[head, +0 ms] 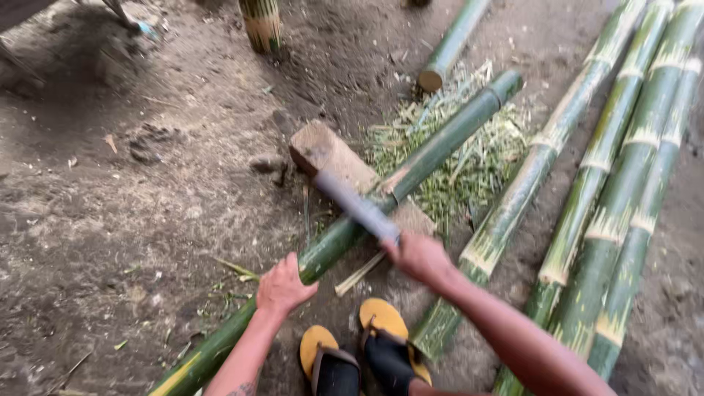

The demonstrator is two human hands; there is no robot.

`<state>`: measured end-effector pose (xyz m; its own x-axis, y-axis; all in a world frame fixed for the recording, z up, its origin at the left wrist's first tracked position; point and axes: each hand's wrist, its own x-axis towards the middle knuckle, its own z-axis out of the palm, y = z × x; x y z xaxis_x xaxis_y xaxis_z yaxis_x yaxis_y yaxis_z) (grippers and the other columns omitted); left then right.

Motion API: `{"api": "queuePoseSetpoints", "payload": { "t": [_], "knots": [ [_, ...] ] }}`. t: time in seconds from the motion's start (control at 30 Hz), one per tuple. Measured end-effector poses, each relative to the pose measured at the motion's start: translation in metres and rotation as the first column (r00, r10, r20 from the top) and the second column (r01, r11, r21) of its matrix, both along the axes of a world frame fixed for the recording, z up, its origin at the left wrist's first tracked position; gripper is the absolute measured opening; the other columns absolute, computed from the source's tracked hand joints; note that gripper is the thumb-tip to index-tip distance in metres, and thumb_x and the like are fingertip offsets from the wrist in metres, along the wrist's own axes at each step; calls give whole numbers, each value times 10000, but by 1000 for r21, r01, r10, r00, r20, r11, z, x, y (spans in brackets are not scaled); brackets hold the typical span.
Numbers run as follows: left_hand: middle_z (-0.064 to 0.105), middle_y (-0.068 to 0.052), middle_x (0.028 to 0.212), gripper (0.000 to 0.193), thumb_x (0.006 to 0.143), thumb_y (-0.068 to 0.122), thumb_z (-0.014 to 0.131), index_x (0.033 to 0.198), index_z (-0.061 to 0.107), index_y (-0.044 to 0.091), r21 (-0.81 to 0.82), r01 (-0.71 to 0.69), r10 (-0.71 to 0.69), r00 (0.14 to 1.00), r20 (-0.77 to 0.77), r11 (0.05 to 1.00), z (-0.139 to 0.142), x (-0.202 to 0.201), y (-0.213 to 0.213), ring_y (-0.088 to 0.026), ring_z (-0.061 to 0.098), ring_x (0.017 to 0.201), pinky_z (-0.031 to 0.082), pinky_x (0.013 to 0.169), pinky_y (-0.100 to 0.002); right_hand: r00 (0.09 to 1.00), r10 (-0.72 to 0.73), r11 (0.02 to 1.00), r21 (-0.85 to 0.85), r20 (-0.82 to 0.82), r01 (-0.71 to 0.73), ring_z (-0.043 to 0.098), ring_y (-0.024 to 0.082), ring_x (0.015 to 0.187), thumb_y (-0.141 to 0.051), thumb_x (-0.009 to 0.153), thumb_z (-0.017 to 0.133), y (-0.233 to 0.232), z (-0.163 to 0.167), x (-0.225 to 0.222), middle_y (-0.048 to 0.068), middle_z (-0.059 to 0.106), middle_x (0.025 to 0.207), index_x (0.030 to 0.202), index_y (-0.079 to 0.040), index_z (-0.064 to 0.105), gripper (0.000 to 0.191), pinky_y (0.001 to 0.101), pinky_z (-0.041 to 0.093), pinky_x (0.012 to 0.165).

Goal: The person uses a machete to repeatedly strike and cut a green bamboo pole resting on a brick. The person rotates the pole and continues chopping to sever it into shorter sections.

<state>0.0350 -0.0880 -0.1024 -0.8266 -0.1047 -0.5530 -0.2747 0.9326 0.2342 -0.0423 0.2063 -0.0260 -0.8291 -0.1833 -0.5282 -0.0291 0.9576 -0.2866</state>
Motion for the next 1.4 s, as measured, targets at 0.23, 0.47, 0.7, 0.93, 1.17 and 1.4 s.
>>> {"api": "queuePoseSetpoints", "payload": {
  "t": [0.23, 0.47, 0.7, 0.93, 1.17, 1.4],
  "knots": [
    [647, -127, 1164, 773, 739, 556, 778, 1288, 454, 118, 11, -10, 11, 999, -43, 1000, 7, 13, 6, -284, 676, 1063, 567, 944, -438, 935, 163, 977, 182, -316, -109, 711, 317, 754, -626, 1055, 422, 4, 12, -12, 158, 745, 845, 1000, -58, 660, 619, 478, 587, 672],
    [646, -114, 1184, 729, 742, 574, 792, 1229, 494, 122, 11, -21, 21, 1000, 20, 1000, 11, 10, -4, -283, 667, 1094, 548, 980, -435, 959, 276, 947, 149, 67, -284, 735, 315, 745, -672, 986, 430, 5, -8, -8, 184, 705, 939, 1157, -65, 600, 653, 474, 631, 642],
    [652, -129, 1191, 830, 731, 577, 762, 1358, 442, 136, 7, -45, 45, 999, 10, 999, 11, 22, 2, -301, 673, 1101, 543, 986, -436, 978, -20, 996, 79, -207, 37, 723, 369, 722, -590, 1010, 453, 23, 1, -32, 182, 741, 815, 1071, -82, 661, 552, 509, 586, 657],
    [659, -115, 1185, 845, 753, 619, 719, 1380, 457, 117, -27, -33, 33, 999, 11, 999, -2, 33, -29, -275, 708, 1048, 609, 905, -432, 956, 275, 935, 205, 101, -291, 652, 189, 593, -539, 991, 458, 5, 8, -12, 65, 675, 772, 1060, -101, 654, 485, 375, 569, 497],
    [594, -137, 1317, 995, 643, 587, 825, 1420, 409, 126, -84, -7, -5, 990, -140, 996, -5, 50, -43, -315, 639, 1165, 528, 993, -478, 992, -4, 993, 119, -127, 19, 594, 196, 507, -569, 1051, 372, 50, -7, -71, 85, 675, 688, 1043, -45, 632, 585, 374, 530, 437],
    [633, -143, 1280, 996, 675, 633, 771, 1456, 391, 145, 44, -9, 7, 998, 56, 999, 3, -6, -9, -312, 678, 1119, 553, 962, -453, 962, 264, 948, 167, 65, -271, 544, 149, 487, -611, 1018, 384, 7, -22, 1, 22, 609, 652, 1003, -75, 621, 586, 321, 497, 402]
  ]
}}
